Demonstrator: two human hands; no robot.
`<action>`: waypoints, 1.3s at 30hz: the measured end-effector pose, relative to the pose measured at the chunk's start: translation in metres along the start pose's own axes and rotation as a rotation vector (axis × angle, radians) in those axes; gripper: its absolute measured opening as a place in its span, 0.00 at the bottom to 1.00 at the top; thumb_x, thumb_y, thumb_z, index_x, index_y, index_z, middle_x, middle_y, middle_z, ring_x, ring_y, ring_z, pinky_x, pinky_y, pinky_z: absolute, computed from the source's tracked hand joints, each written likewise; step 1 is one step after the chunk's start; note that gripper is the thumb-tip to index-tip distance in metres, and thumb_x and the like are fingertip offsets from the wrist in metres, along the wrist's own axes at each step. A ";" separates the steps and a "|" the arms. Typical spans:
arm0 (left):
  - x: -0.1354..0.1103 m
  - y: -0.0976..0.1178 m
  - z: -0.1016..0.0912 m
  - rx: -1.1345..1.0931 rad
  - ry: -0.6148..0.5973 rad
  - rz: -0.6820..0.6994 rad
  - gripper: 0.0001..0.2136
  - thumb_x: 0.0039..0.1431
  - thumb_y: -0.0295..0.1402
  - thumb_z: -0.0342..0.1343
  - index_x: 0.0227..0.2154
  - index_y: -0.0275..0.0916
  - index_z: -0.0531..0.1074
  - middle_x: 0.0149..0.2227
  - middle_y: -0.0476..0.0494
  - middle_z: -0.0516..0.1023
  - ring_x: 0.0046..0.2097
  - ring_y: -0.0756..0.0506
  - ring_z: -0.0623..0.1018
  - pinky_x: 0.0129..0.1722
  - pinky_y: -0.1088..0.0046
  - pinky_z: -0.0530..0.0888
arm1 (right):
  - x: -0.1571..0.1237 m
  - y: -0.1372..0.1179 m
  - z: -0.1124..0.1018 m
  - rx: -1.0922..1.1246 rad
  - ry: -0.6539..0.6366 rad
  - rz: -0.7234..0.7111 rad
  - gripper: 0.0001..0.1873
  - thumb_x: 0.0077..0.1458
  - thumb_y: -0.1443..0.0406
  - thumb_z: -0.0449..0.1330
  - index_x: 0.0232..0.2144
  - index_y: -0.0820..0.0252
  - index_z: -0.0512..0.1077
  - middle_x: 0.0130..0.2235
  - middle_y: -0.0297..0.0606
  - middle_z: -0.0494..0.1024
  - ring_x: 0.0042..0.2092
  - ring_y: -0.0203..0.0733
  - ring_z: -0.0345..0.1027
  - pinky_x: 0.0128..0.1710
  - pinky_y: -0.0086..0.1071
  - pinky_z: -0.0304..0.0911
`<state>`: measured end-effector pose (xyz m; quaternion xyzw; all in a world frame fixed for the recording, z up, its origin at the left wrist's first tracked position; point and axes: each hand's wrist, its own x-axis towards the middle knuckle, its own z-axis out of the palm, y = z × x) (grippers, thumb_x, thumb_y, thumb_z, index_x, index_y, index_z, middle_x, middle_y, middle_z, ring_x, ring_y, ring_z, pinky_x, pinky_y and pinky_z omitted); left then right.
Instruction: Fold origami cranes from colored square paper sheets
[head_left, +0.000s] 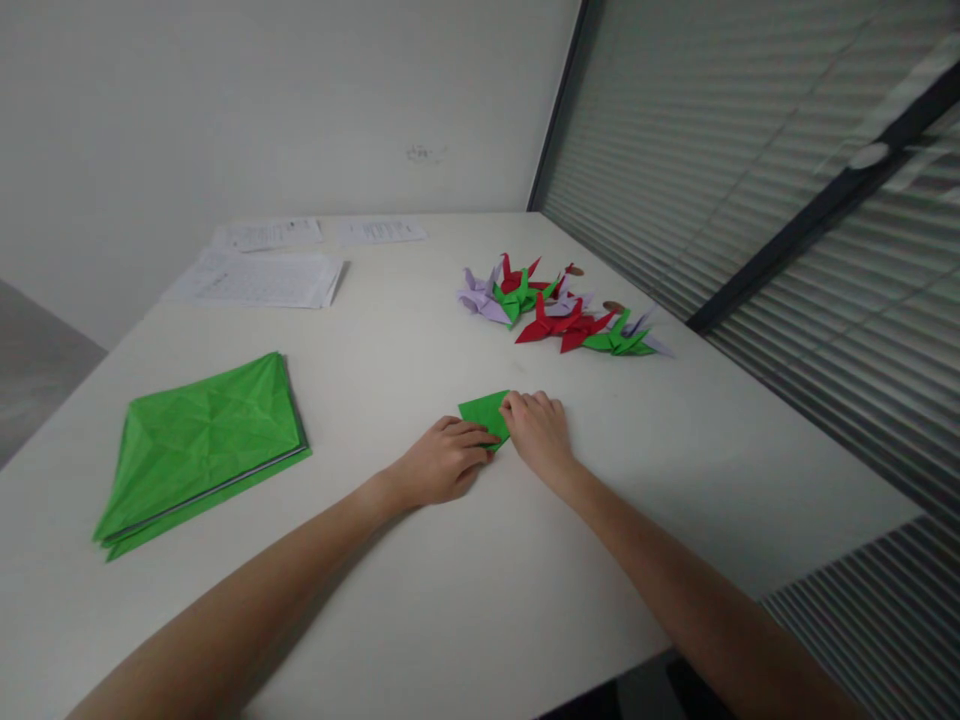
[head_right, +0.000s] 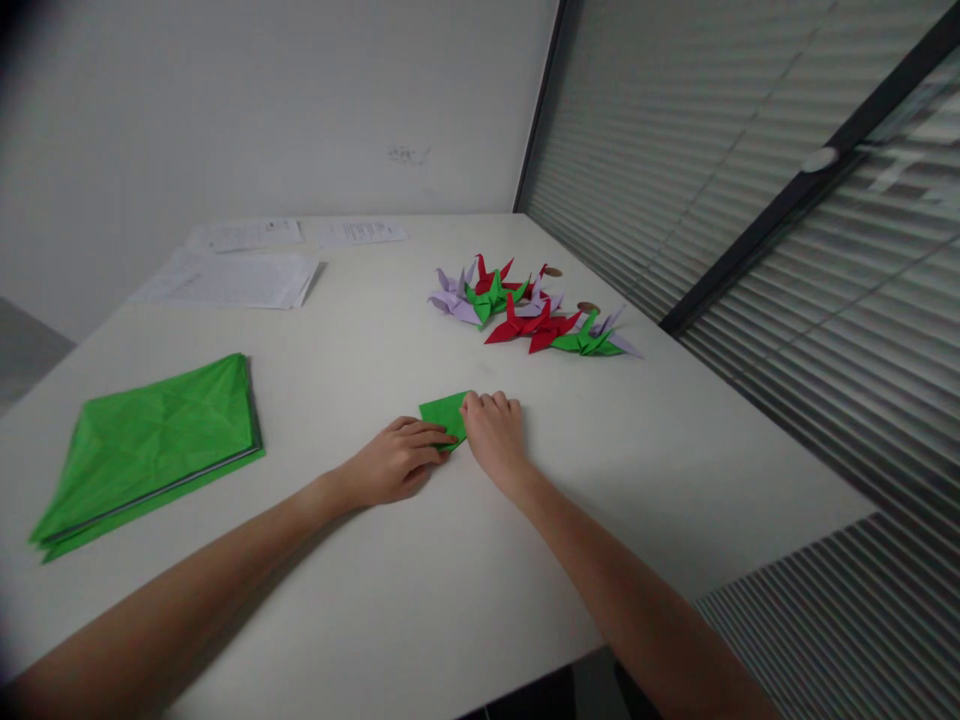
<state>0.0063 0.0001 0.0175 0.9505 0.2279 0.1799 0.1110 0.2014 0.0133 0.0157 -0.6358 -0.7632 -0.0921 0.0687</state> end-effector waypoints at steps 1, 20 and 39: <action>0.000 0.000 0.000 -0.004 -0.004 -0.004 0.11 0.61 0.26 0.49 0.42 0.41 0.74 0.54 0.43 0.75 0.56 0.44 0.72 0.56 0.60 0.64 | 0.000 0.000 0.000 0.007 -0.003 0.002 0.06 0.64 0.63 0.54 0.38 0.58 0.71 0.37 0.42 0.80 0.43 0.49 0.66 0.38 0.37 0.48; 0.001 0.001 0.003 0.023 -0.034 -0.017 0.19 0.58 0.26 0.49 0.52 0.40 0.70 0.59 0.39 0.70 0.59 0.40 0.68 0.57 0.59 0.60 | -0.001 0.001 0.000 0.004 0.013 -0.012 0.06 0.64 0.63 0.55 0.37 0.57 0.71 0.36 0.41 0.79 0.42 0.49 0.66 0.37 0.38 0.49; 0.002 0.004 0.005 0.114 -0.064 -0.053 0.20 0.59 0.29 0.47 0.55 0.39 0.67 0.63 0.37 0.64 0.64 0.40 0.63 0.63 0.50 0.53 | -0.002 0.000 0.000 -0.022 0.006 -0.028 0.07 0.64 0.64 0.53 0.38 0.57 0.71 0.37 0.42 0.79 0.43 0.50 0.66 0.38 0.38 0.50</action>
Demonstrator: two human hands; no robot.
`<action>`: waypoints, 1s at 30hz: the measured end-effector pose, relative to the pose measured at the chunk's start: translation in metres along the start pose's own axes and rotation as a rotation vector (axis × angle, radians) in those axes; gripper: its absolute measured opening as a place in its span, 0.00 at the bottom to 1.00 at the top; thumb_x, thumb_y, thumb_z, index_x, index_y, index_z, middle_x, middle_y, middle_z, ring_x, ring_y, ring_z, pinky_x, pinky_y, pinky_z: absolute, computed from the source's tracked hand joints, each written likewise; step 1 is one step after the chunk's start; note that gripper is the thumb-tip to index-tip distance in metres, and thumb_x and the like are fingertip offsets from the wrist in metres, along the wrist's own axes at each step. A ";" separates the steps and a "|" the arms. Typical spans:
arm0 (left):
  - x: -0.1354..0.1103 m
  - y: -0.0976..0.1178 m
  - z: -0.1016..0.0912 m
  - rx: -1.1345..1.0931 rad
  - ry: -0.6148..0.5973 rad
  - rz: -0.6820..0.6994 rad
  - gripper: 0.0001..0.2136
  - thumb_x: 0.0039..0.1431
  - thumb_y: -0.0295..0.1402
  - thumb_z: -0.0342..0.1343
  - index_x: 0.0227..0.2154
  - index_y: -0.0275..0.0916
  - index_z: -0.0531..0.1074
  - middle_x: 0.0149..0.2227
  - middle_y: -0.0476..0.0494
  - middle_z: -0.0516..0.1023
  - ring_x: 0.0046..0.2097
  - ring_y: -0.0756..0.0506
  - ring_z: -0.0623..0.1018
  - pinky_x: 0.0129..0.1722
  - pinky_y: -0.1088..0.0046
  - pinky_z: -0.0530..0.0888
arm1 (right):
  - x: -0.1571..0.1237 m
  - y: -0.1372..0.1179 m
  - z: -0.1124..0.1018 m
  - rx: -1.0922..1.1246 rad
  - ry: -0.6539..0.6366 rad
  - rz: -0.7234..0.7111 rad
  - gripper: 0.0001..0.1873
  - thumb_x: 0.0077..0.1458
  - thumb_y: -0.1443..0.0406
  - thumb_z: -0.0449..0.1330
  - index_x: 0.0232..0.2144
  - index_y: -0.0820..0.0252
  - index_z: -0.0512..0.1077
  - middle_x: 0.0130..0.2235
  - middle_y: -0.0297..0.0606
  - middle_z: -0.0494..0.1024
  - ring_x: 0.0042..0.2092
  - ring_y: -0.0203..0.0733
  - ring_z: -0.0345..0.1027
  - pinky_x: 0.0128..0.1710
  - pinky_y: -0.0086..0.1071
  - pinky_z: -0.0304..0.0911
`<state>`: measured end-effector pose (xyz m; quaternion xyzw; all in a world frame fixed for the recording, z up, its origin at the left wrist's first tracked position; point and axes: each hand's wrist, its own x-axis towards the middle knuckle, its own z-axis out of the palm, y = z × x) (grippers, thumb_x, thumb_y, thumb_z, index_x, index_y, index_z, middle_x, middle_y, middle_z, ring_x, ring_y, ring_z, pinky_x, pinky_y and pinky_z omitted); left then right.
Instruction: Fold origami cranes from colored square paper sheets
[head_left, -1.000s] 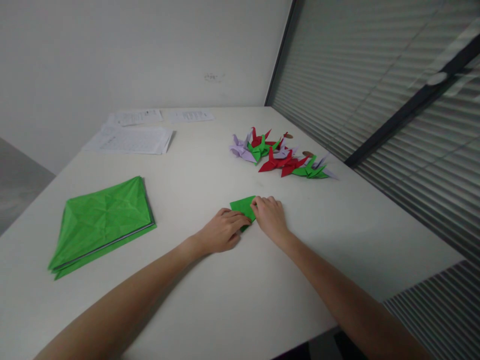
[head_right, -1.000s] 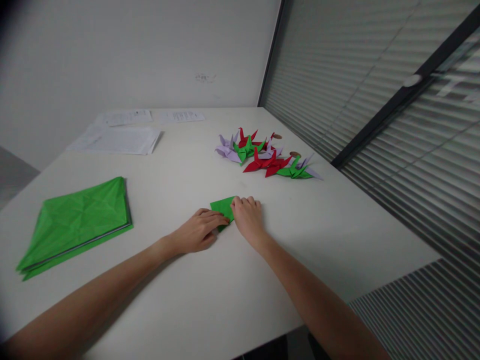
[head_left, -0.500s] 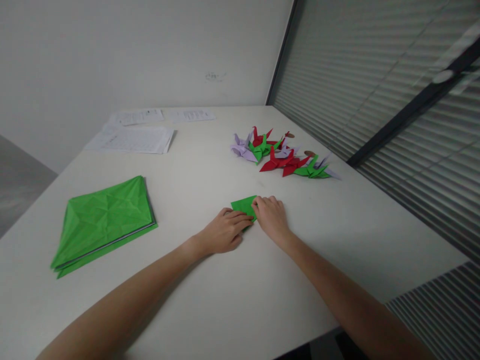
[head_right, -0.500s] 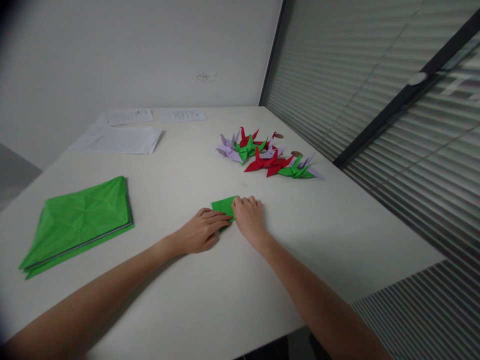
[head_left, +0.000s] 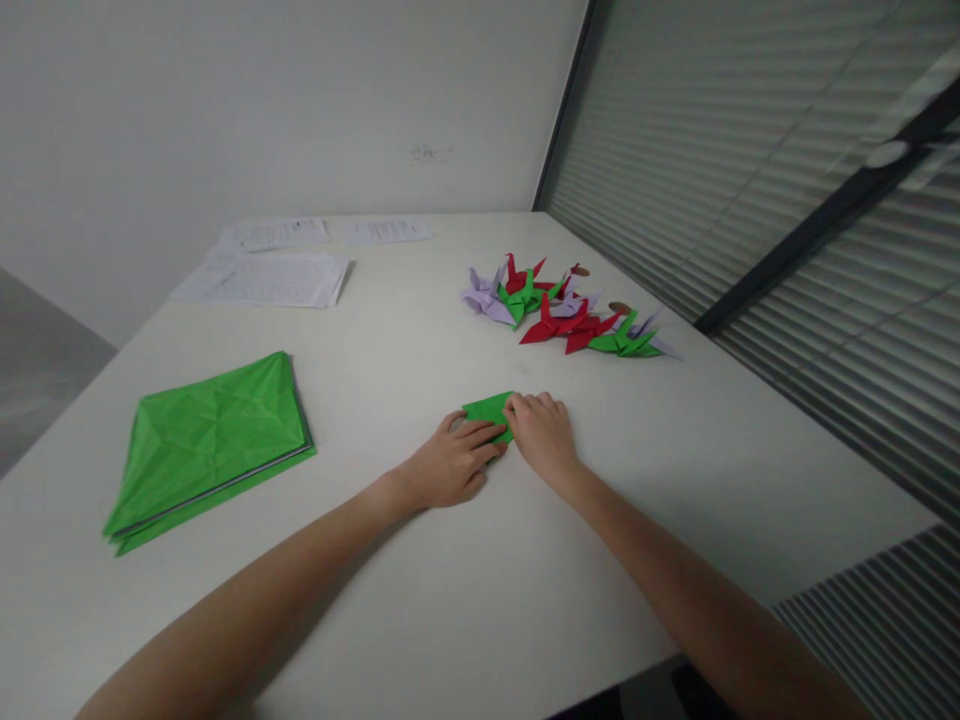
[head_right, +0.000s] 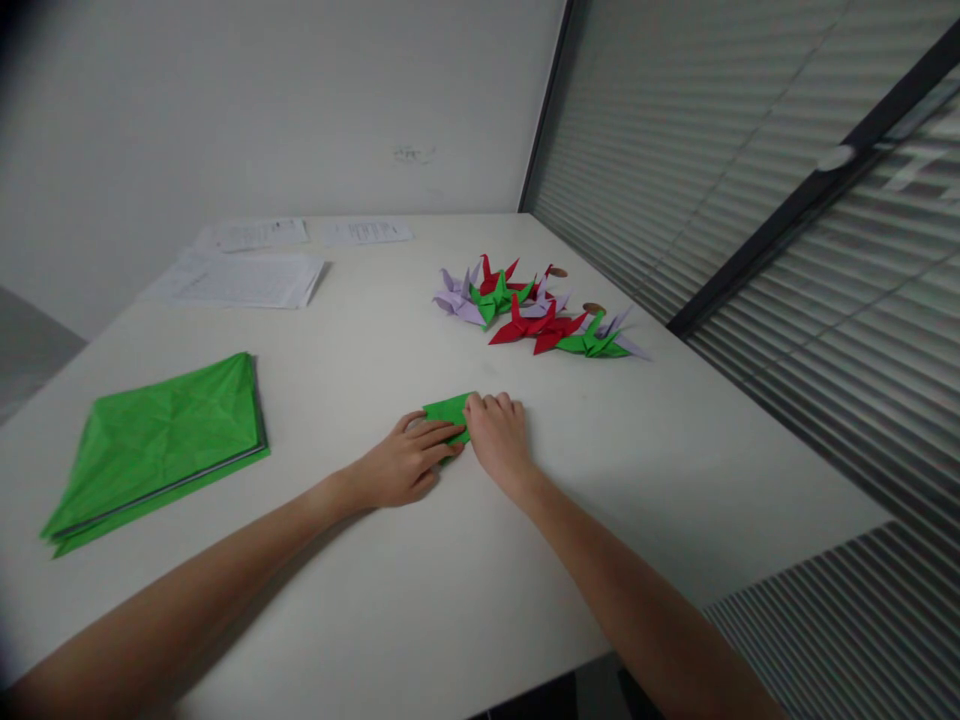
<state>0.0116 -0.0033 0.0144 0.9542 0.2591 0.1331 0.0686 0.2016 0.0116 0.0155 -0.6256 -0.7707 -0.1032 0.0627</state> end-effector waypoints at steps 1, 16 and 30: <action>0.000 0.000 0.000 -0.002 -0.002 -0.004 0.20 0.59 0.28 0.47 0.54 0.38 0.68 0.63 0.36 0.64 0.64 0.40 0.63 0.62 0.50 0.53 | 0.000 0.000 0.000 0.010 0.004 0.003 0.07 0.64 0.64 0.53 0.38 0.57 0.71 0.37 0.42 0.79 0.43 0.50 0.66 0.38 0.38 0.50; 0.000 0.001 -0.001 0.018 0.009 -0.010 0.20 0.58 0.28 0.48 0.54 0.39 0.67 0.62 0.38 0.66 0.62 0.39 0.65 0.62 0.50 0.56 | 0.009 0.045 0.003 0.428 -0.168 0.107 0.17 0.46 0.53 0.67 0.37 0.52 0.74 0.40 0.39 0.73 0.45 0.49 0.67 0.45 0.41 0.57; 0.000 -0.001 0.001 0.019 0.012 -0.008 0.20 0.58 0.28 0.48 0.54 0.40 0.68 0.62 0.39 0.66 0.61 0.39 0.65 0.62 0.50 0.57 | 0.013 0.042 0.003 0.393 -0.276 0.228 0.17 0.43 0.51 0.69 0.36 0.49 0.76 0.42 0.40 0.72 0.49 0.55 0.63 0.48 0.44 0.56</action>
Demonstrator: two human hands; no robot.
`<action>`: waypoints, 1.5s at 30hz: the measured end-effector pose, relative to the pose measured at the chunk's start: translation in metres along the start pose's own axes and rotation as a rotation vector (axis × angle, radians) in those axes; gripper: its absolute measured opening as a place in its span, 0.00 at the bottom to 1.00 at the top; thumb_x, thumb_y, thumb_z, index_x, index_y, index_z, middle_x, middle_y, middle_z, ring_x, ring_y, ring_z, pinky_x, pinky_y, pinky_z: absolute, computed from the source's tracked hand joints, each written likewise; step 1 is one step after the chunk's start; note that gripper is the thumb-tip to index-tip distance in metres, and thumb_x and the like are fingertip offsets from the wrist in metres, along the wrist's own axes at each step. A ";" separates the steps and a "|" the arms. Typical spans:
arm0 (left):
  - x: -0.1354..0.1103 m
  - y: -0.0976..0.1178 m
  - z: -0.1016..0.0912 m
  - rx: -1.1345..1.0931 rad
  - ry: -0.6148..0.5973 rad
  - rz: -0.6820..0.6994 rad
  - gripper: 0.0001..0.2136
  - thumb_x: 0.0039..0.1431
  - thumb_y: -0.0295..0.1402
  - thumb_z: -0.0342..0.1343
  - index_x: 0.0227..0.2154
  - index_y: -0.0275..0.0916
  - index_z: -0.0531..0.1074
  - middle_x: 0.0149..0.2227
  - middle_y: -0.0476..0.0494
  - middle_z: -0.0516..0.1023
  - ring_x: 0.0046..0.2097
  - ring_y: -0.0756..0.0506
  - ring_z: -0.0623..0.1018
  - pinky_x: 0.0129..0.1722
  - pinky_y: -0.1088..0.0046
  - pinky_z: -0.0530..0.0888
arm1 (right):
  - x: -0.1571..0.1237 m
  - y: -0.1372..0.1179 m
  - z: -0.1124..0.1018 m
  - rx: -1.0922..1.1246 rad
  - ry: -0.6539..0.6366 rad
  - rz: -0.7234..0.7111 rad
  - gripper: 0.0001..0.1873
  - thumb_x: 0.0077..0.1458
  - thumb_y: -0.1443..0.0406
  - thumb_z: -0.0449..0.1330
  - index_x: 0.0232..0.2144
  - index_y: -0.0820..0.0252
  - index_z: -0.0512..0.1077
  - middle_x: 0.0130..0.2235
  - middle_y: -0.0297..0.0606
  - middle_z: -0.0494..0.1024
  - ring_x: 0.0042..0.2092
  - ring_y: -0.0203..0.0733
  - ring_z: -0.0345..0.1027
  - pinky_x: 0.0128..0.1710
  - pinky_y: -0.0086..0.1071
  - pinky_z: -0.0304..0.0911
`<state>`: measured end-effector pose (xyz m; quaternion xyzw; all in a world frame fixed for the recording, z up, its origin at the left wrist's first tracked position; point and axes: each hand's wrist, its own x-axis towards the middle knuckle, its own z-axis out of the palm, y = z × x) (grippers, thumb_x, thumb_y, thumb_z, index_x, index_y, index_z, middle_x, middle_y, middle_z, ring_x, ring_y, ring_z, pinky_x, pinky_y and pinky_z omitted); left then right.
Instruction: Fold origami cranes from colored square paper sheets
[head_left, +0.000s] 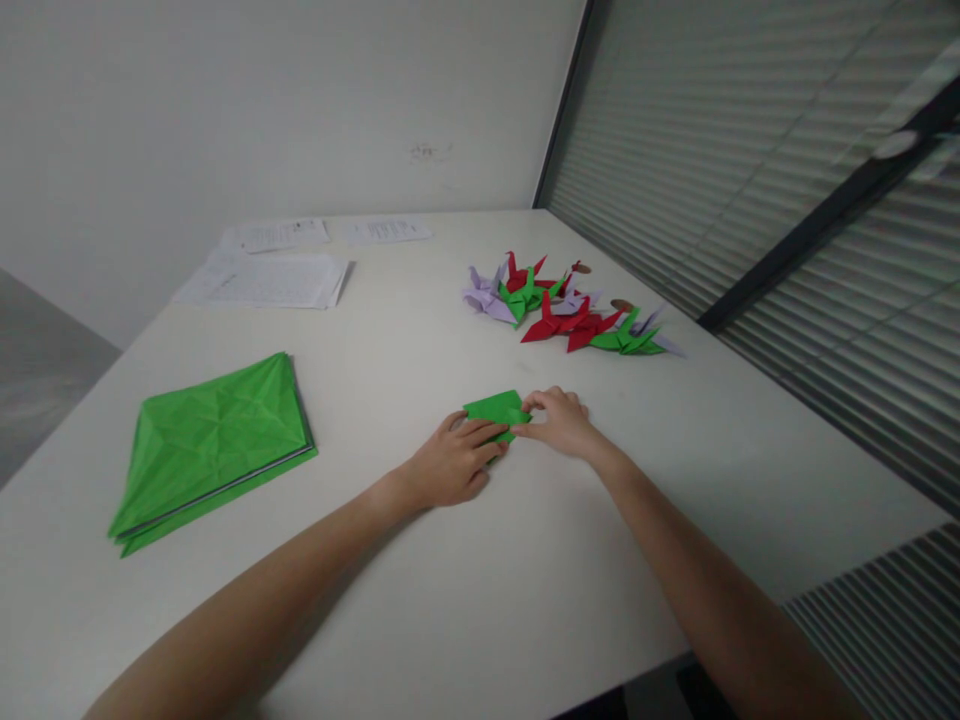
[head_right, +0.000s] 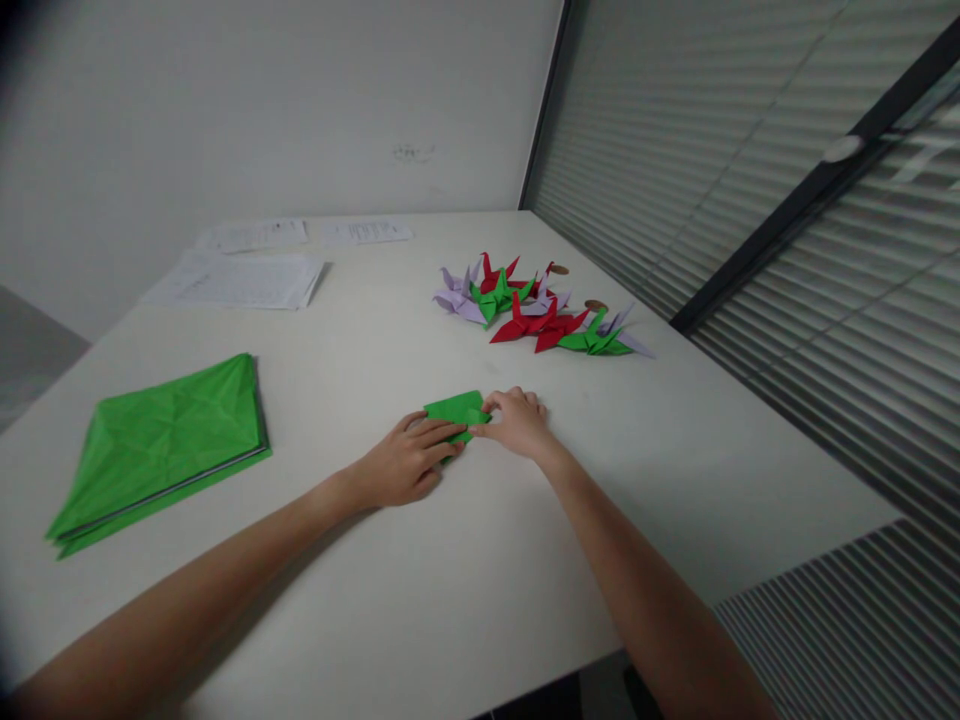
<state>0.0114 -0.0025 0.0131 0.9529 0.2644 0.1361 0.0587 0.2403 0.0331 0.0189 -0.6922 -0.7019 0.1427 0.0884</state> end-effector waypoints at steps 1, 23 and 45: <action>0.000 0.000 0.000 0.002 0.000 0.001 0.20 0.58 0.28 0.48 0.54 0.40 0.68 0.62 0.39 0.66 0.61 0.39 0.65 0.62 0.50 0.57 | 0.000 0.001 -0.001 0.007 -0.003 0.007 0.15 0.45 0.52 0.68 0.35 0.49 0.76 0.42 0.40 0.72 0.49 0.55 0.63 0.48 0.44 0.56; -0.001 0.001 -0.002 -0.013 -0.005 0.002 0.19 0.58 0.28 0.49 0.53 0.39 0.68 0.62 0.39 0.66 0.62 0.40 0.65 0.63 0.52 0.57 | 0.006 0.006 0.004 0.032 0.064 0.005 0.09 0.51 0.54 0.65 0.28 0.52 0.79 0.41 0.41 0.75 0.46 0.52 0.66 0.46 0.42 0.58; 0.001 0.002 -0.003 -0.004 -0.012 -0.005 0.17 0.58 0.28 0.49 0.51 0.39 0.69 0.61 0.43 0.69 0.61 0.40 0.65 0.62 0.51 0.57 | 0.007 0.010 0.004 0.005 0.070 -0.051 0.10 0.51 0.54 0.65 0.27 0.53 0.78 0.41 0.40 0.74 0.46 0.51 0.66 0.47 0.43 0.58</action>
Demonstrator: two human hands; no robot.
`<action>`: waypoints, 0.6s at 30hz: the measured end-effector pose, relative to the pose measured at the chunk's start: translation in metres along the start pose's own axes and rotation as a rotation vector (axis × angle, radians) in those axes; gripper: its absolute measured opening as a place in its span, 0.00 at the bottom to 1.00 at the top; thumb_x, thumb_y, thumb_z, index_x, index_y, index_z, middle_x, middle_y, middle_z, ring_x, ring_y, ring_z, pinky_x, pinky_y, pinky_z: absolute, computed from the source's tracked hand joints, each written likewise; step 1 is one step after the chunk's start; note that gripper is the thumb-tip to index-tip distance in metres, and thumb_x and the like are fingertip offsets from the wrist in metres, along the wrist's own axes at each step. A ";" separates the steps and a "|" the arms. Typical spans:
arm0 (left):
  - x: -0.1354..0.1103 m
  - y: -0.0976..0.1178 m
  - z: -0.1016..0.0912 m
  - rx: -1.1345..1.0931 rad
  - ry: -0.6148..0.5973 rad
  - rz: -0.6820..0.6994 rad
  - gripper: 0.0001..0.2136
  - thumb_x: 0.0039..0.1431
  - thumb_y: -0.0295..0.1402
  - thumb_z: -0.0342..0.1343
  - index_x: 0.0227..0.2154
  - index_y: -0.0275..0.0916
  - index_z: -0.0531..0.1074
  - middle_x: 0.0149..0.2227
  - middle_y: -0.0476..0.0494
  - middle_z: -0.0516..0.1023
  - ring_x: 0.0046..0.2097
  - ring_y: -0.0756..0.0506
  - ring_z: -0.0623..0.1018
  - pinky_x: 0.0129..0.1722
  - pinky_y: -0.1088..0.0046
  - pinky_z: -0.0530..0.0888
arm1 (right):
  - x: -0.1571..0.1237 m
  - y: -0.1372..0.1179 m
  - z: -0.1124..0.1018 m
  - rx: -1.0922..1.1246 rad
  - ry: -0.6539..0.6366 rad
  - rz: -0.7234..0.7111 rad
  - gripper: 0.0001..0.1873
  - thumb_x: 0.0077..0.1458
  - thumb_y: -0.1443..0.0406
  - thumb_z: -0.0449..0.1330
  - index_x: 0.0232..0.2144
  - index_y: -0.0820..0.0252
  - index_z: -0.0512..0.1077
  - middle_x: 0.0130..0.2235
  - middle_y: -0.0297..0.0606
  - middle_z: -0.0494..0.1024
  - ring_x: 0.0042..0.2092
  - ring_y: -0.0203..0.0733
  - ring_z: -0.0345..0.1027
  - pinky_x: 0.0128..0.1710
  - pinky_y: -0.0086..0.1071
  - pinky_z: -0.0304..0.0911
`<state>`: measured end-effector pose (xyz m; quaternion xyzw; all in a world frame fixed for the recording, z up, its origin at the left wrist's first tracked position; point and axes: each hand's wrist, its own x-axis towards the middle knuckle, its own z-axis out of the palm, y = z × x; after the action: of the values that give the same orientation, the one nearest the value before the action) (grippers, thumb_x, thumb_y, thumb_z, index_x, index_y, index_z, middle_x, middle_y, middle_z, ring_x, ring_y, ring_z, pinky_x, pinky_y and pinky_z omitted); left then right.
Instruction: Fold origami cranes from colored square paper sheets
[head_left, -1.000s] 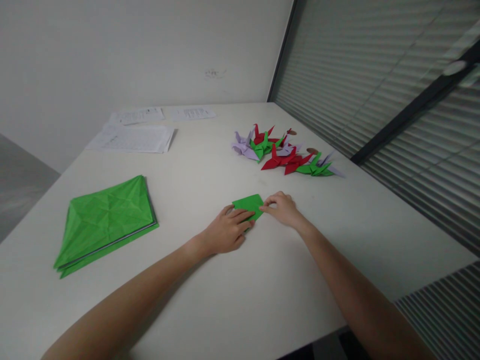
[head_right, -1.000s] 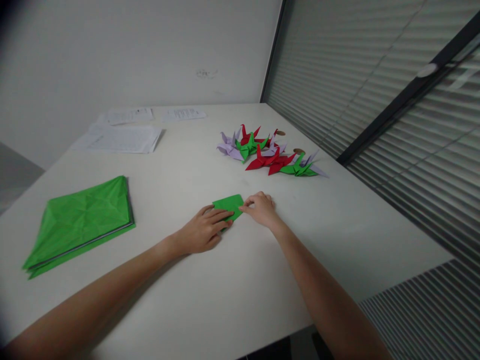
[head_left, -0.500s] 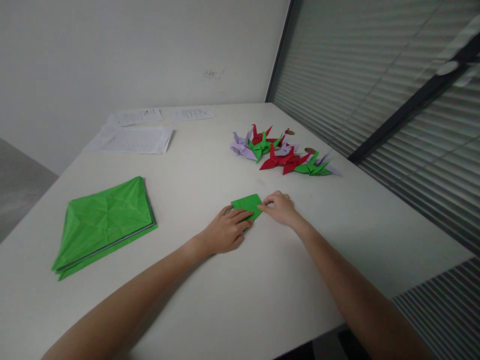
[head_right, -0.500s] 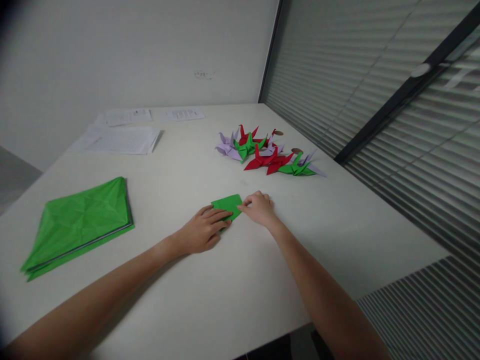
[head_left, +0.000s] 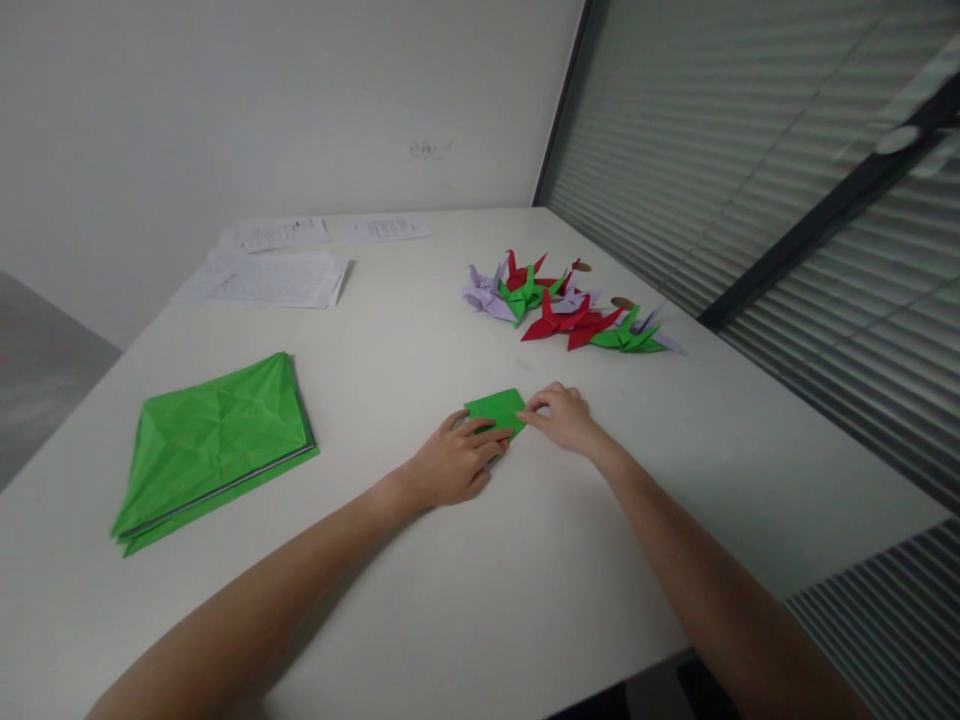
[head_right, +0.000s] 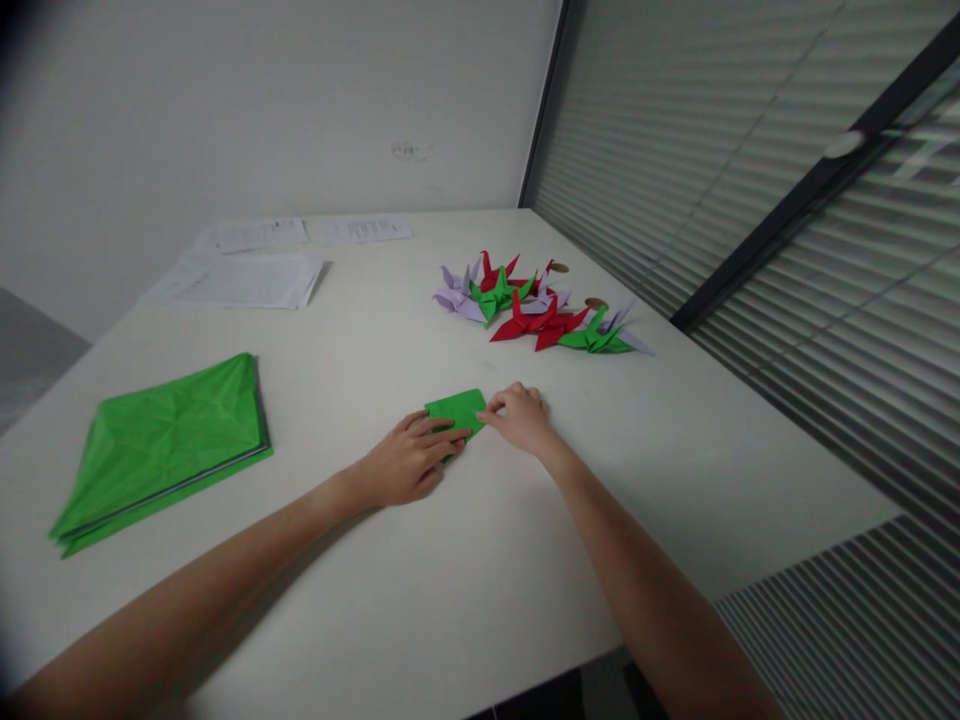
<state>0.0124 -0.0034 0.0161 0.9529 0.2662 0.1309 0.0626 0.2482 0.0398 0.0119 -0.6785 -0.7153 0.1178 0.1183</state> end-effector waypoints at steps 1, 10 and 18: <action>0.000 0.000 0.000 -0.002 0.000 0.000 0.18 0.58 0.28 0.49 0.51 0.39 0.69 0.61 0.42 0.69 0.61 0.40 0.65 0.62 0.51 0.57 | 0.000 0.001 -0.001 0.014 -0.006 -0.034 0.10 0.51 0.54 0.65 0.28 0.53 0.78 0.41 0.40 0.74 0.46 0.51 0.66 0.47 0.43 0.58; 0.000 0.000 -0.001 -0.016 -0.003 0.001 0.19 0.57 0.27 0.49 0.52 0.40 0.69 0.61 0.43 0.69 0.61 0.40 0.65 0.62 0.51 0.57 | 0.004 0.004 -0.001 -0.001 0.031 -0.026 0.15 0.42 0.52 0.70 0.30 0.51 0.75 0.39 0.39 0.72 0.45 0.52 0.63 0.46 0.42 0.57; -0.001 0.000 -0.001 -0.019 -0.003 0.007 0.18 0.58 0.27 0.49 0.52 0.40 0.69 0.61 0.43 0.68 0.61 0.40 0.65 0.63 0.52 0.57 | 0.010 0.019 -0.011 0.121 0.005 -0.014 0.10 0.47 0.58 0.68 0.31 0.54 0.74 0.38 0.37 0.76 0.42 0.46 0.67 0.44 0.39 0.57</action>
<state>0.0113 -0.0034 0.0172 0.9534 0.2617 0.1321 0.0716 0.2690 0.0512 0.0160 -0.6655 -0.7113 0.1584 0.1616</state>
